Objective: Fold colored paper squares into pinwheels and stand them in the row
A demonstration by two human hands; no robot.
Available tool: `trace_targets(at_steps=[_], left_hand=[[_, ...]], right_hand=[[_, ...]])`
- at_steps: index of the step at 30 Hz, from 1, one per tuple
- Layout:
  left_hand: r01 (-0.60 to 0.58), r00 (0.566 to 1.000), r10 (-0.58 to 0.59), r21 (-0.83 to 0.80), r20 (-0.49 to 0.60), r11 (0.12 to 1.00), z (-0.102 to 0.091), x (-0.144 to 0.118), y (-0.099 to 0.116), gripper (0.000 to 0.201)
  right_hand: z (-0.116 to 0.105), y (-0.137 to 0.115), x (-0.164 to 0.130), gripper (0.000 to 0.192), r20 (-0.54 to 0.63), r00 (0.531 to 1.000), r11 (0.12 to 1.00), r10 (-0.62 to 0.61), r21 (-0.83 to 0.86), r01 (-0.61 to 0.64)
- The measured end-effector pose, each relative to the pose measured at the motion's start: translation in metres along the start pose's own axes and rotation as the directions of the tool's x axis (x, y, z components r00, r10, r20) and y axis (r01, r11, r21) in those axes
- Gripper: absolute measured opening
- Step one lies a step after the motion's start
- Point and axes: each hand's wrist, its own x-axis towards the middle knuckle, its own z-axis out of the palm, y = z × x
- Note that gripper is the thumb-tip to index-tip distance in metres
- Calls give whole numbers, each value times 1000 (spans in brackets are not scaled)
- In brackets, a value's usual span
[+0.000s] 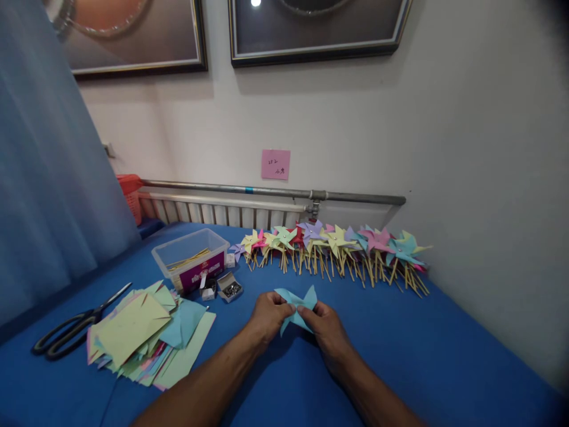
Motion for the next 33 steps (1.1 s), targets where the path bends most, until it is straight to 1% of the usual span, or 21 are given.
trace_targets(at_steps=[4,8,12,18,24,27,29,31,32,33], left_hand=[[-13,999,15,43,-39,999,2,0,-2,19],[-18,999,20,46,-37,999,2,1,-5,22],[-19,999,20,24,-35,1000,2,2,-7,25],[5,1000,-4,19,-15,1000,0,2,-3,22],[-3,999,5,39,-48,999,0,2,-5,22],[-13,1000,13,21,-17,1000,1,1,-5,23],[-48,999,47,24,10,999,0,1,-3,25],[-124,992,124,63,-4,990,-7,2,5,26],[-174,984,178,114,-26,978,-12,3,11,26],[-225,969,240,200,-55,954,-19,4,19,23]], right_hand=[[0,-3,-1,42,-6,1000,1000,-15,-4,15],[1,-7,-5,40,16,1000,1000,-7,12,7],[2,-9,-7,40,14,1000,1000,-8,3,8],[4,-8,-5,45,-29,999,998,-45,-49,43],[4,-4,-3,46,-25,998,997,-55,-52,54],[3,-4,-3,45,-18,999,999,-41,-31,40],[1,-6,-3,42,-19,999,999,-30,-12,30],[0,-7,-3,37,-33,999,1000,-28,8,28],[-1,-7,-2,35,-41,999,999,-27,18,28],[-2,-8,-2,34,-54,998,999,-30,26,31]])
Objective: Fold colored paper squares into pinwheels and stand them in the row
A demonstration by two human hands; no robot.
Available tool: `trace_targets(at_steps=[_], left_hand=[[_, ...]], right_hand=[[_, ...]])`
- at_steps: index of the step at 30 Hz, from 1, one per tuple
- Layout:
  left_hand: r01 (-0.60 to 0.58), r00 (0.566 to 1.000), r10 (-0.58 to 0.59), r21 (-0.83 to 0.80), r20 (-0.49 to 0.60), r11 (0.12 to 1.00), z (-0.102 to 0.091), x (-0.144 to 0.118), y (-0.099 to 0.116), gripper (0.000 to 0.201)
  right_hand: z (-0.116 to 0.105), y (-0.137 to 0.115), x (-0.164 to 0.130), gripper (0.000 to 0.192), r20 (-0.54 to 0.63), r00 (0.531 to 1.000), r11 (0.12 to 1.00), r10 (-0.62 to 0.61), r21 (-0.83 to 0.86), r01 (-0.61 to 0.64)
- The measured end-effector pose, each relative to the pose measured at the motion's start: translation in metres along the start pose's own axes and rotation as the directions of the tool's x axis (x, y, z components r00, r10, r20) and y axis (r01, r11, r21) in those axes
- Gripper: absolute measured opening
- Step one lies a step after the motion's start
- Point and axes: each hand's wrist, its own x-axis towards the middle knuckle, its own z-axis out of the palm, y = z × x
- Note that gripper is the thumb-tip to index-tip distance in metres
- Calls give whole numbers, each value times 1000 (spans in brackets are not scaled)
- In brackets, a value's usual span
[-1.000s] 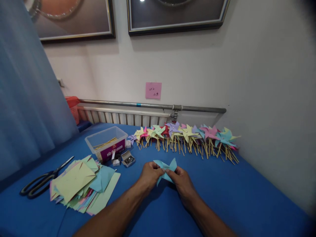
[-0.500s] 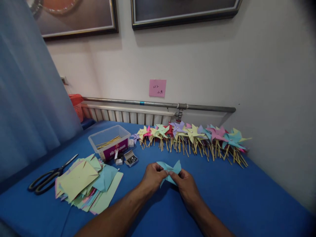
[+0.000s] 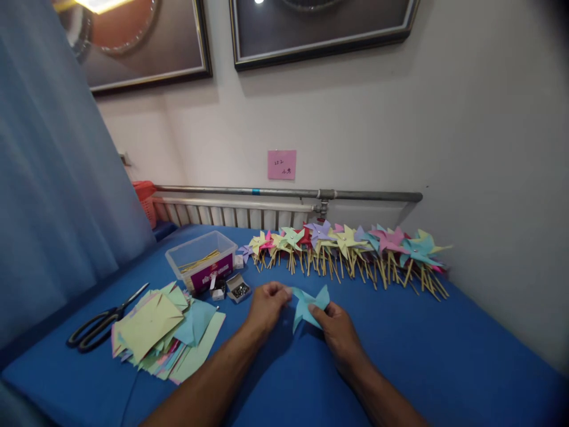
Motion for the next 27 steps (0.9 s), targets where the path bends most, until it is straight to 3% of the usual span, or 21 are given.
trace_targets(at_steps=[2,3,5,7,9,11,17,27], left_hand=[[-92,993,113,331,-44,939,-20,7,16,19],[-125,986,167,550,-26,826,-31,11,24,17],[-133,985,165,870,60,476,-52,18,39,15],[-87,995,60,979,76,187,-70,24,47,20],[-75,997,-30,996,76,45,-82,27,46,26],[-63,995,-73,998,64,15,-92,29,37,30],[-93,993,-68,994,97,57,-103,31,7,27],[-112,982,-142,989,124,94,-98,29,15,28]], right_hand=[[-1,1,1,31,-9,1000,1000,-8,10,8],[0,2,1,31,-4,1000,1000,-12,10,12],[0,4,1,30,5,1000,1000,-22,4,22],[0,6,1,29,0,999,999,-36,-9,36],[0,9,2,30,-5,999,998,-52,-20,52],[-1,10,4,31,3,998,998,-61,-21,61],[-3,14,5,33,3,999,998,-48,-44,48],[0,10,2,40,15,1000,998,-14,-56,15]])
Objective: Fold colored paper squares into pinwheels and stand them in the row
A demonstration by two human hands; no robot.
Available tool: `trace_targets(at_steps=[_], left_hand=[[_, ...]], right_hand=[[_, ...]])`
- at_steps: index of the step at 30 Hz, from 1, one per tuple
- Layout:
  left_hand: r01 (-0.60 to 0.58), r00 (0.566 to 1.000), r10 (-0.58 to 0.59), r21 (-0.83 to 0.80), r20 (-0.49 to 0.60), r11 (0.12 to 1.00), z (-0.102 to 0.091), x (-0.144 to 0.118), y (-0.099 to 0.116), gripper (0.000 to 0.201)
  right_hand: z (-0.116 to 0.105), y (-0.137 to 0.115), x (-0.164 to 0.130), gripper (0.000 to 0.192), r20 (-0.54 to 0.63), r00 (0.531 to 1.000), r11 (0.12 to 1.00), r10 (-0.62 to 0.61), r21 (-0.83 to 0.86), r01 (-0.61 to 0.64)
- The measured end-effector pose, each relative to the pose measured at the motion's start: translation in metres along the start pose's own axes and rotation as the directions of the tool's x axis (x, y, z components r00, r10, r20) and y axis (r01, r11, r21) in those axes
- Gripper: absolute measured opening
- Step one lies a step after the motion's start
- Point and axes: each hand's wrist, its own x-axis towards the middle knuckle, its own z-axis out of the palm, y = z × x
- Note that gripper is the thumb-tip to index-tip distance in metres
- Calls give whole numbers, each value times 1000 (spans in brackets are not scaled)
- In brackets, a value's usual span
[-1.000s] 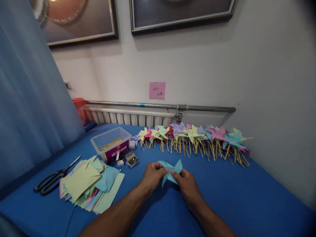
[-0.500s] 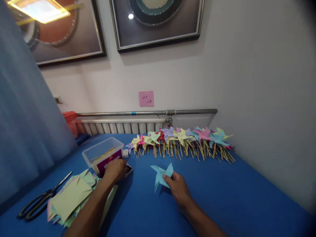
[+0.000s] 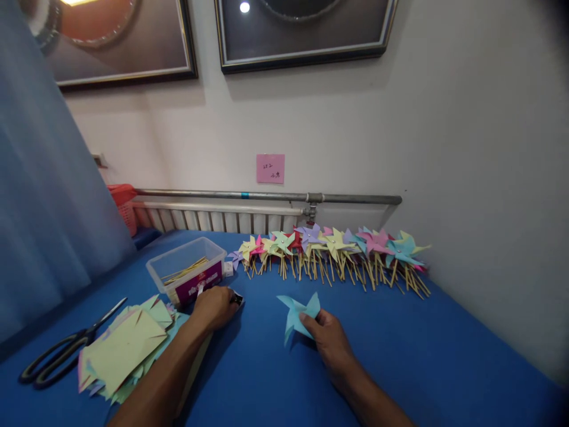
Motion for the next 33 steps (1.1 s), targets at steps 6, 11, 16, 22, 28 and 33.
trace_targets(at_steps=[6,11,16,22,28,33], left_hand=[[8,1000,-7,-30,8,1000,2,-2,-3,22],[-15,999,14,-13,-34,1000,5,-2,-2,27],[10,996,-22,-136,-82,991,3,0,-7,21],[2,992,-24,-178,-121,984,5,1,-10,18],[-42,980,-3,-221,-201,974,4,-2,-7,15],[-144,979,89,-321,-181,936,5,-8,12,11]], right_hand=[[2,-5,-3,41,5,1000,1000,24,16,-24],[0,-3,-2,40,23,1000,1000,6,5,-6],[2,-5,-4,39,4,1000,1000,22,14,-22],[3,-9,-6,37,-12,999,999,32,14,-32],[3,-10,-6,40,1,999,999,44,27,-44],[4,-12,-7,39,-6,999,999,43,14,-43]])
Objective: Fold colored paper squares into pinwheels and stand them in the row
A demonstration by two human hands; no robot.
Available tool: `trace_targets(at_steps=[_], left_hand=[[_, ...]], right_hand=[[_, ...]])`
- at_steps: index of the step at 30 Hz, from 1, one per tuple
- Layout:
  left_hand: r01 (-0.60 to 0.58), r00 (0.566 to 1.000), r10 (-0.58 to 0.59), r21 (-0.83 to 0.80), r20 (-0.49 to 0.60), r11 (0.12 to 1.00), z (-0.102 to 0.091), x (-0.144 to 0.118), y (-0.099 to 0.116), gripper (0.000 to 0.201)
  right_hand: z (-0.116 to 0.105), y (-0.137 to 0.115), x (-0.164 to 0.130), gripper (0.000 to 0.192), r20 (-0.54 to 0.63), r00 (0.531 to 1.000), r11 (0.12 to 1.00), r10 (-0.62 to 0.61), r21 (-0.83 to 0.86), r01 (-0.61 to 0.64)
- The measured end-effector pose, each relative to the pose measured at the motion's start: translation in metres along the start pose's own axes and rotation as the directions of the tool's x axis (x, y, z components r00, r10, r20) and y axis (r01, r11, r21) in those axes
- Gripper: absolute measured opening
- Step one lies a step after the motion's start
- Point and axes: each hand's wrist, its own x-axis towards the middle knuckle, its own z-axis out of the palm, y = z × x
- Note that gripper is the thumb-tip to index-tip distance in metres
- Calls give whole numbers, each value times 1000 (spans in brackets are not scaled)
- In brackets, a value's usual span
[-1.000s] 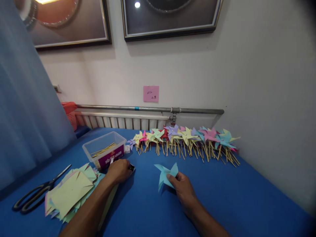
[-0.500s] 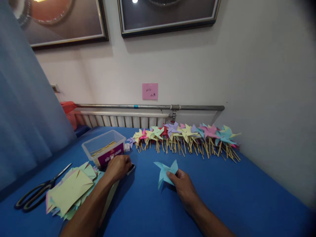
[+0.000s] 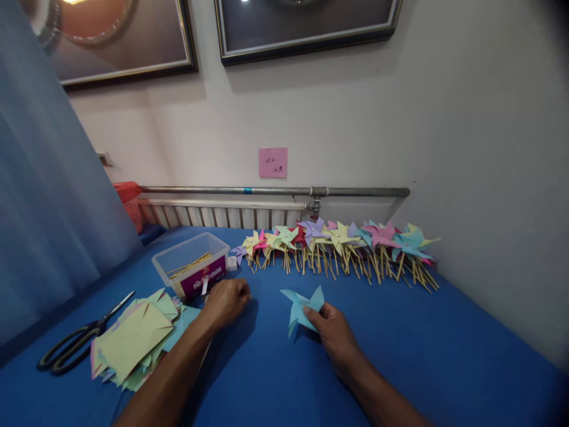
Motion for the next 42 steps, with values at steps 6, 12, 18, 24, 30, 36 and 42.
trace_targets(at_steps=[6,12,18,24,30,36,42], left_hand=[[-29,984,24,28,174,999,19,-3,19,11],[-72,973,31,174,228,982,22,-7,27,17],[-25,991,-4,211,133,977,12,-4,20,21],[-18,968,10,29,250,999,9,-5,15,13],[10,985,-42,186,169,982,20,-4,16,17],[3,988,-24,144,150,990,18,-5,18,21],[-40,977,4,166,212,985,28,-15,37,19]], right_hand=[[-1,0,0,38,3,1000,1000,-4,-25,4],[-2,2,1,35,16,1000,1000,-19,-10,19],[-2,4,2,35,8,1000,1000,-10,-23,10],[-2,4,2,38,34,999,1000,-19,2,19],[-1,5,3,34,20,1000,1000,-15,12,15],[-1,2,1,32,13,1000,1000,-6,1,6],[-1,3,1,33,13,1000,1000,-16,0,16]])
